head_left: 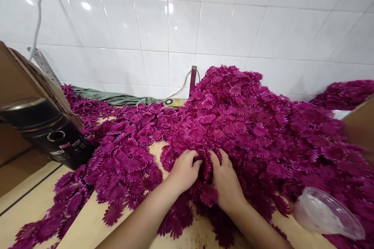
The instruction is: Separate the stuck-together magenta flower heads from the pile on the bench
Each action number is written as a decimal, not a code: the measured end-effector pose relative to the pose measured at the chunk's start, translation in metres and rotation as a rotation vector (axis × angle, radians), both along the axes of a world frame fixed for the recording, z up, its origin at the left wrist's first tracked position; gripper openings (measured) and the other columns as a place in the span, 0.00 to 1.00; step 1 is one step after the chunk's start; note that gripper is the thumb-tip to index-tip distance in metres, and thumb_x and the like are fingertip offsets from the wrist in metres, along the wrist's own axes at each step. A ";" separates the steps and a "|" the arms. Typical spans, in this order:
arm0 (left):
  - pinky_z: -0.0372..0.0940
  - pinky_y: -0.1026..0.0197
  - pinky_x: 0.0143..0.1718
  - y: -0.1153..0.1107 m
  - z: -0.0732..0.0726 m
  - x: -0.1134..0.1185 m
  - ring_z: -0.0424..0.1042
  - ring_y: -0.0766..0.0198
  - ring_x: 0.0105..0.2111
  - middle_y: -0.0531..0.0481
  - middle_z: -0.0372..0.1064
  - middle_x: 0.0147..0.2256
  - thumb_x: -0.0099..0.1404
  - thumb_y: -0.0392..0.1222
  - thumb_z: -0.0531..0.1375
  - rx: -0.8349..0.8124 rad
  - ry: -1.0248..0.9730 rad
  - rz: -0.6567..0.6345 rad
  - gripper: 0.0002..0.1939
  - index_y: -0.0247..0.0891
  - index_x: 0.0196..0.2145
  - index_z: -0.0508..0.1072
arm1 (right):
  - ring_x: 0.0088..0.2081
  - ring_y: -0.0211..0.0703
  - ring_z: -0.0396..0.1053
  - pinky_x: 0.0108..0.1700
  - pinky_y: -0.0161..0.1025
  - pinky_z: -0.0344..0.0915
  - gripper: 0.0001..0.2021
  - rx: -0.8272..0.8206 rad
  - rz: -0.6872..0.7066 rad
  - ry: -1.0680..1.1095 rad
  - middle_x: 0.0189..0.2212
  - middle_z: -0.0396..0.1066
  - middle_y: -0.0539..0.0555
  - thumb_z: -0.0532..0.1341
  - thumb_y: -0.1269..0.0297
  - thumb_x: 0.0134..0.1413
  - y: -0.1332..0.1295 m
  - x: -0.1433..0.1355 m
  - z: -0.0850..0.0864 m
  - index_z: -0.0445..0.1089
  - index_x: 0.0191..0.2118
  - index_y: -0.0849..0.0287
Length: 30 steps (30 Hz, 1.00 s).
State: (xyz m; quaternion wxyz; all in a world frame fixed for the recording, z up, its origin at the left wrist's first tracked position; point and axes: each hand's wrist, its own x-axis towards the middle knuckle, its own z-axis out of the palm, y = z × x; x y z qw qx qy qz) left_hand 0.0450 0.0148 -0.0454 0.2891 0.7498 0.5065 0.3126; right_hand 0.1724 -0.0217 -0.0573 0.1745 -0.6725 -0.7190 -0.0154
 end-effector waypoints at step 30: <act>0.61 0.46 0.44 0.016 0.003 -0.061 0.65 0.51 0.42 0.44 0.67 0.39 0.56 0.47 0.53 0.407 -0.066 0.416 0.13 0.42 0.29 0.75 | 0.32 0.44 0.70 0.35 0.39 0.64 0.15 0.230 -0.145 0.220 0.29 0.73 0.53 0.61 0.69 0.36 0.133 0.106 0.175 0.72 0.37 0.60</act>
